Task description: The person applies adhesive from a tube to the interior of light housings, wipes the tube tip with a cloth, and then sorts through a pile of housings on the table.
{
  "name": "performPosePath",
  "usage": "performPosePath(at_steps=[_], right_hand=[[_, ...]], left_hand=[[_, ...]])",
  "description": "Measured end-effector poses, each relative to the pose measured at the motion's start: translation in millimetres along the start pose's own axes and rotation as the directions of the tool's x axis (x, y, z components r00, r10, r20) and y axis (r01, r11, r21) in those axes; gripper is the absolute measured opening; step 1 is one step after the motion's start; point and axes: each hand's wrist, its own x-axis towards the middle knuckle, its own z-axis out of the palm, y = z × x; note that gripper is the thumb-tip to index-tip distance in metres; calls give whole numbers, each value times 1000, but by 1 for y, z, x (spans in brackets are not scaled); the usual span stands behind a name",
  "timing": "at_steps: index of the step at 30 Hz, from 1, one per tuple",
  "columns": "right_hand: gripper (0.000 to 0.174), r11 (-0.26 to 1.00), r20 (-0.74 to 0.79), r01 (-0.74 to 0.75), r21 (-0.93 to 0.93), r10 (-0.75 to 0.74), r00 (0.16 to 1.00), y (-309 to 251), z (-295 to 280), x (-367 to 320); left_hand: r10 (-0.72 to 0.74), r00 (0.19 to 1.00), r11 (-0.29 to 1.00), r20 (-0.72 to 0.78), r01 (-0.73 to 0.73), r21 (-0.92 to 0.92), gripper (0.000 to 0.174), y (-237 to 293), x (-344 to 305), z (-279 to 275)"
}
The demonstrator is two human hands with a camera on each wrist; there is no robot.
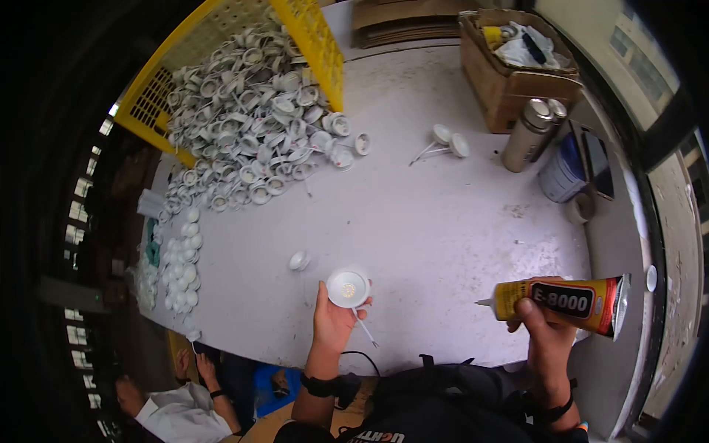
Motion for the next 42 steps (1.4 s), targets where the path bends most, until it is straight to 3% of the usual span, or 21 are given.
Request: performPosePath(at_steps=[2,3,7,11,12,14,15,17,18,20,22,23,25,26,28,30,33,35,39,41,42], right_hand=[[27,1000,-57,-16,-26,14,998,6,1,-3],[27,1000,-51,-13,-19,12,999,8,2,-3],[24,1000,-54,-12,0,12,998,11,4,-4],[23,992,1,-120,49,120,993,7,3,-3],[23,992,-3,-115,50,115,993,6,3,-2],[25,990,8,-130,48,130,991,6,-2,0],[25,990,13,-127,63,126,992,7,-5,3],[23,987,-18,-151,61,152,988,8,-11,8],[23,987,-26,-147,67,149,989,9,-13,10],[20,981,-31,-153,117,158,987,9,-20,17],[19,979,-32,-166,119,171,985,12,-29,25],[17,977,-30,-178,113,183,983,14,-33,29],[15,975,-53,-187,118,194,980,15,-40,38],[15,974,-77,-196,115,206,976,18,-45,43],[14,970,-115,-207,131,222,968,22,-54,52],[19,969,-145,-209,133,228,963,28,-63,61],[25,960,-203,-242,143,268,942,37,-75,74],[25,955,-244,-261,138,288,926,45,-82,80],[17,960,-268,-233,157,269,925,45,-84,92],[17,956,-252,-249,156,282,926,45,-83,93],[17,955,-241,-254,152,285,928,44,-82,93]], left_hand=[[94,942,988,-321,-50,144,56,12,7,-62],[99,904,992,-416,-55,116,55,18,12,-96],[101,742,994,-663,-49,96,59,39,30,-209],[103,646,993,-756,-19,119,58,41,60,-275],[128,658,990,-742,-44,132,55,40,65,-292],[185,480,973,-857,32,229,51,48,71,-286],[387,532,921,-753,-179,347,46,45,79,-303],[588,196,757,-785,209,619,37,68,65,-182],[593,203,752,-779,206,626,37,65,80,-178],[929,253,294,-270,-60,954,31,56,111,-174],[829,544,337,-129,-302,892,23,44,136,-95],[748,663,342,-40,-334,879,20,37,147,-48],[552,829,465,93,-398,790,17,11,185,8],[467,872,423,148,-367,829,17,0,205,33],[415,881,369,228,-392,843,20,-20,247,81],[483,808,206,339,-481,852,22,-39,293,114],[482,818,71,316,-395,916,31,-60,347,147],[389,917,-77,88,-63,995,40,-62,354,173],[414,906,-229,91,7,973,41,-79,364,173],[387,904,-422,181,-1,907,36,-85,360,167],[391,903,-421,179,3,907,36,-86,356,163]])
